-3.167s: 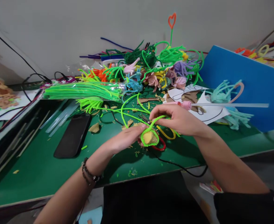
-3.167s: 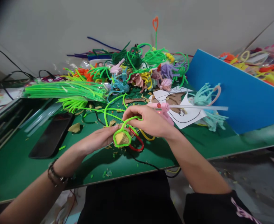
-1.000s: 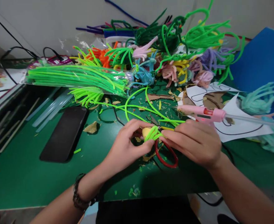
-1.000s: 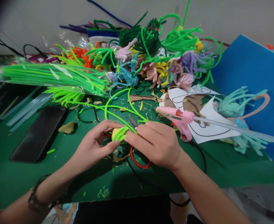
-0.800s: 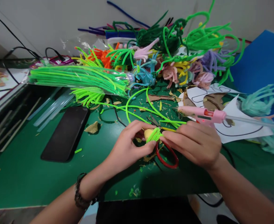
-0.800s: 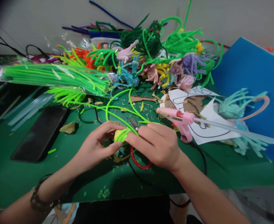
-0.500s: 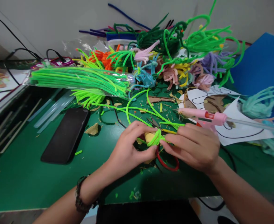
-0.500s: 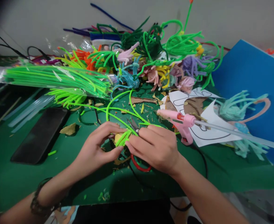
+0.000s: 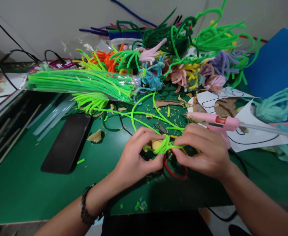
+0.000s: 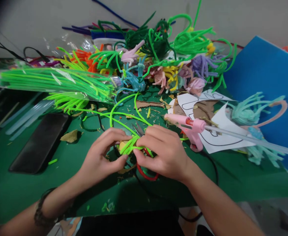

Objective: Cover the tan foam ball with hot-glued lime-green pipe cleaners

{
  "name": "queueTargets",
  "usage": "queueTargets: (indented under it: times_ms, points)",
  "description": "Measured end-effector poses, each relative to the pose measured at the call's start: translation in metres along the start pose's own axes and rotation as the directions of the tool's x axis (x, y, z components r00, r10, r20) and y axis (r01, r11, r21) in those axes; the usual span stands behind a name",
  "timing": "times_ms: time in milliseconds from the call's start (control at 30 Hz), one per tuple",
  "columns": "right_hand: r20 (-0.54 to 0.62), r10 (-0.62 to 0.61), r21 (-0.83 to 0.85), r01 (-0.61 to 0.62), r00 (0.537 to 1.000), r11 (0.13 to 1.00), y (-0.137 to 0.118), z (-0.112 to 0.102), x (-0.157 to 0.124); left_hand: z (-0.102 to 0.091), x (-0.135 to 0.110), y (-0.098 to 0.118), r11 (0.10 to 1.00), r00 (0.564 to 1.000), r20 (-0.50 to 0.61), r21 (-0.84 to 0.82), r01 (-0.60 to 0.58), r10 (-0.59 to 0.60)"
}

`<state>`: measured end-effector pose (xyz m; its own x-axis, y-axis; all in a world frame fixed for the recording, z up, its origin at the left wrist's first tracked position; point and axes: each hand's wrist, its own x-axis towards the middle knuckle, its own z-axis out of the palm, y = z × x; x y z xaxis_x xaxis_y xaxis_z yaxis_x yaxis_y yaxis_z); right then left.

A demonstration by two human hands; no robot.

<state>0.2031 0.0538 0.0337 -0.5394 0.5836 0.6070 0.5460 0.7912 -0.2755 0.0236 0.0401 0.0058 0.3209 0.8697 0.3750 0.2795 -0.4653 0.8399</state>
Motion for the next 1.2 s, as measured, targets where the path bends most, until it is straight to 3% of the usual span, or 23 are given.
queueTargets:
  times_ms: [500, 667, 833, 1033, 1200]
  points:
    - [0.055, 0.078, 0.101, -0.084, 0.995, 0.991, 0.0022, -0.0015, -0.0007, -0.0033, 0.0012, 0.0039, 0.996, 0.996, -0.001, 0.031, -0.085, 0.085]
    - [0.0, 0.097, 0.14, -0.096, 0.995, 0.985, 0.0032, -0.0025, -0.0014, -0.0019, 0.0021, 0.004, 0.973, 0.997, 0.018, -0.221, 0.071, -0.069]
    - [-0.045, 0.144, 0.191, -0.133, 0.989, 0.973, 0.0044, -0.0019, -0.0032, -0.0018, 0.0042, 0.0049, 0.839, 0.96, 0.086, -0.47, 0.274, -0.265]
    - [-0.052, 0.046, 0.234, -0.033, 0.998, 0.972, 0.0062, -0.0014, -0.0027, -0.0027, 0.0026, 0.0002, 0.712, 0.922, 0.19, -0.589, 0.382, -0.337]
    - [-0.028, 0.01, 0.172, -0.005, 1.0, 0.985, 0.0078, -0.0003, -0.0038, -0.0033, -0.0007, -0.0046, 0.631, 0.89, 0.229, -0.636, 0.444, -0.395]
